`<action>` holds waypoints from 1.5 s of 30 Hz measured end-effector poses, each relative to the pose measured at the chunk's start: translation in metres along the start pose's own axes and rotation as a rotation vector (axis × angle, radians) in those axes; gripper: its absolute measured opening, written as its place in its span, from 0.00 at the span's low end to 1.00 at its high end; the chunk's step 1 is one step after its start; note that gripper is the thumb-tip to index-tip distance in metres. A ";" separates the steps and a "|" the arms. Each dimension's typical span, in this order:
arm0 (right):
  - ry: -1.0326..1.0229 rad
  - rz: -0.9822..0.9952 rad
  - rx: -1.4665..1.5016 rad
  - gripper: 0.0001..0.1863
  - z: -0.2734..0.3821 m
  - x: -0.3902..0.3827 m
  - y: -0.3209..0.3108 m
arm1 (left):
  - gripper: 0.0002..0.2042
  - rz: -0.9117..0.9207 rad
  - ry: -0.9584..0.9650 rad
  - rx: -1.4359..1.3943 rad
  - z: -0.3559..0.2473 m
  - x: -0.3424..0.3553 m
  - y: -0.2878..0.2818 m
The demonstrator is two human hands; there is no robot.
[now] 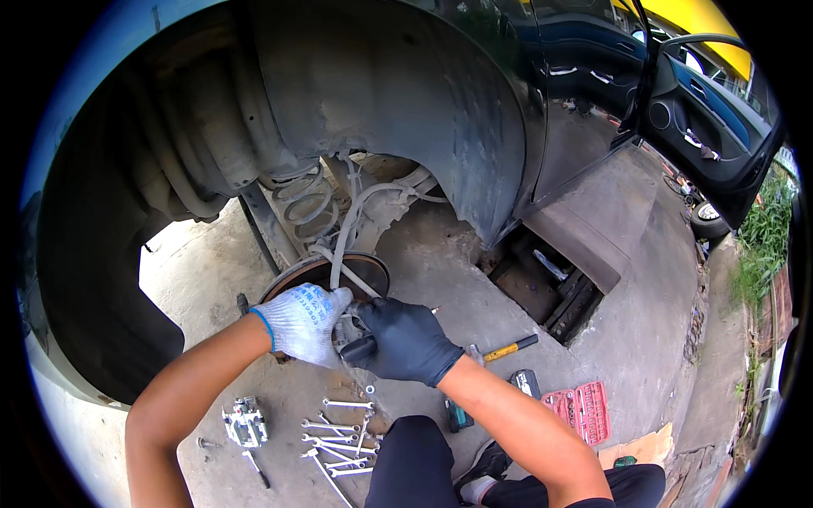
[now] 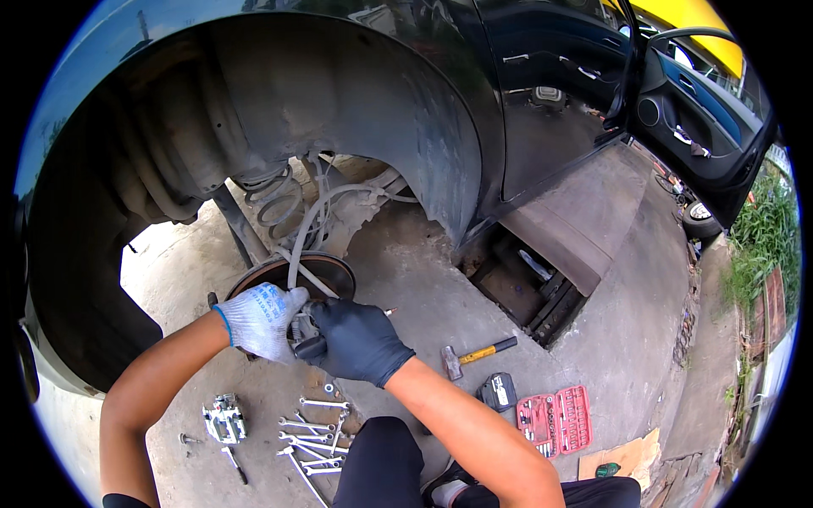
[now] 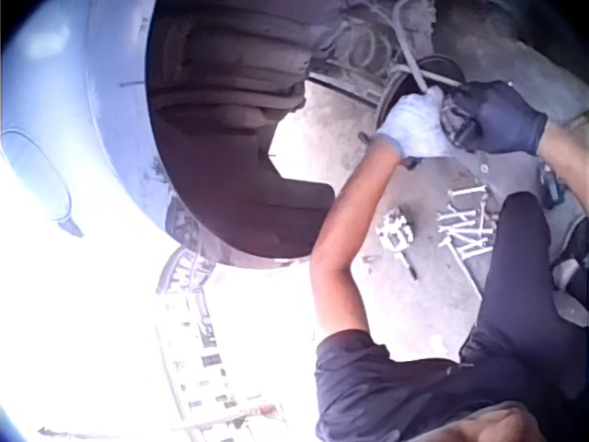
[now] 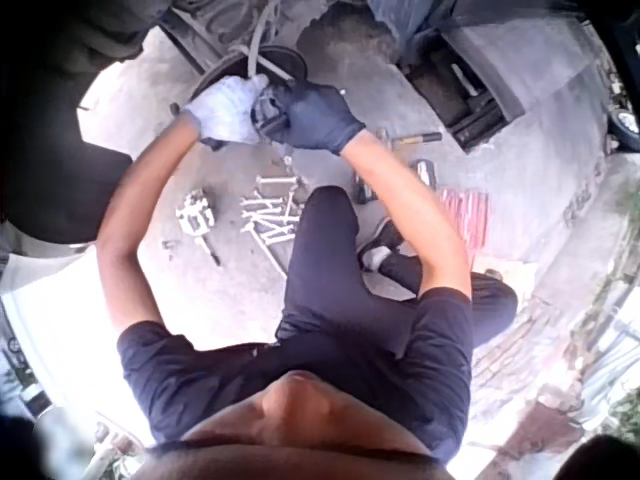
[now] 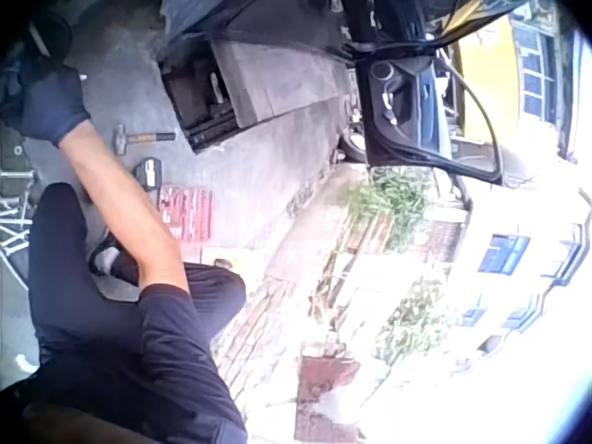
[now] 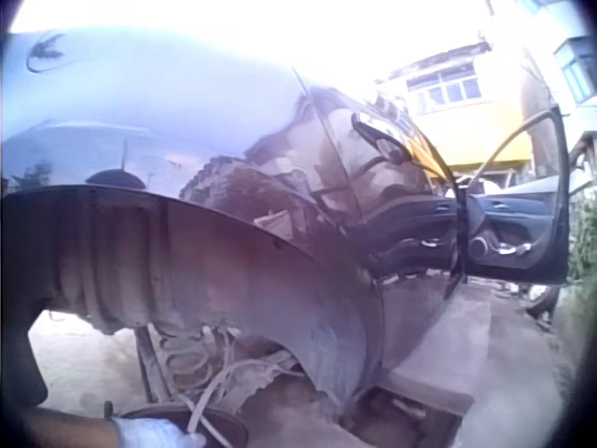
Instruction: The person removes the brake caliper from the rear wheel hub of a black sedan using wrenches and a power drill. They detach the brake hose, remove the caliper assembly, and set it aside on the ground next to other tools.
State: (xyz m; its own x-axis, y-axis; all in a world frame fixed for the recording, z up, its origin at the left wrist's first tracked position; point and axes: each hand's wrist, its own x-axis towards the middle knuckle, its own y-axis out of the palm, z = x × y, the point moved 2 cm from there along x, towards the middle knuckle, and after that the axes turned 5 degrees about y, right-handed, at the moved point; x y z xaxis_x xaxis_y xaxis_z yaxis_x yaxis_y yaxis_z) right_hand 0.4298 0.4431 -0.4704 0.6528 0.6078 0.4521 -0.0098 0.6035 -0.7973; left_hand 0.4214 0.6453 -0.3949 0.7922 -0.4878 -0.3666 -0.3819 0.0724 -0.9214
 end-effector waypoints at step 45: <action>0.248 -0.401 0.125 0.21 -0.019 -0.038 0.031 | 0.29 0.118 -0.076 0.103 -0.021 0.033 -0.012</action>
State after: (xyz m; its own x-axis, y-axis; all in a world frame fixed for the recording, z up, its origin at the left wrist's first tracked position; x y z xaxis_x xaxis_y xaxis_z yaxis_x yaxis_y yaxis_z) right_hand 0.4189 0.4291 -0.5199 0.7844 0.1825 0.5928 0.1984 0.8317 -0.5186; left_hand 0.4423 0.6101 -0.3935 0.7798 -0.4040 -0.4783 -0.4266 0.2164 -0.8782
